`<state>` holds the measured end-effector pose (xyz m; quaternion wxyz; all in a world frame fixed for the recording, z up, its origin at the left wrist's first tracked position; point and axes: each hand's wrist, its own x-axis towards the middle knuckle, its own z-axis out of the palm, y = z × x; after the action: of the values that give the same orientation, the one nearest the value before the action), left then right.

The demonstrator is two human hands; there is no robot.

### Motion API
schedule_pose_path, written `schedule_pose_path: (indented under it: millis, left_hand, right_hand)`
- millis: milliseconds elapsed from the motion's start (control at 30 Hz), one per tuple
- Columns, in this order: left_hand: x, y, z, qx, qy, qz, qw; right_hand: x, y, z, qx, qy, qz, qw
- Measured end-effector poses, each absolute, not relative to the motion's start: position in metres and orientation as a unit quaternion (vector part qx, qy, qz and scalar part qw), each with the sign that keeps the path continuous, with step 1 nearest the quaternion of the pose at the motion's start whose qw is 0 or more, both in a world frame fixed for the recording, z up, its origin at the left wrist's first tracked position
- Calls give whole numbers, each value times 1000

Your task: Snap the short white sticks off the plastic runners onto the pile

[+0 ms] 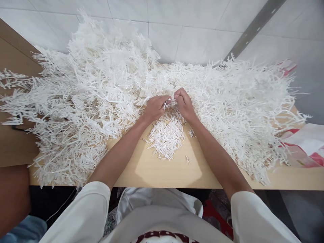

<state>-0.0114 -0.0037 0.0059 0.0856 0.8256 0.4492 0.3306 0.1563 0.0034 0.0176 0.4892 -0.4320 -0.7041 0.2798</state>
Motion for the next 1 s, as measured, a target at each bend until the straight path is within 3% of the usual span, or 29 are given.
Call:
schedule_pose_path:
  millis: [333, 533, 800, 1000]
  left_hand:
    - [-13, -6, 8, 780, 477, 391, 105]
    - [-10, -6, 12, 756, 508, 397, 110]
    - [-9, 0, 1, 792, 495, 353, 54]
    - [-8, 0, 1, 779, 516, 356, 21]
  right_hand:
    - [153, -1, 26, -424, -666, 394, 471]
    - [157, -3, 26, -428, -709, 254, 500]
    - [168, 2, 23, -416, -802, 147, 402]
    - [169, 2, 23, -429, -800, 83, 411]
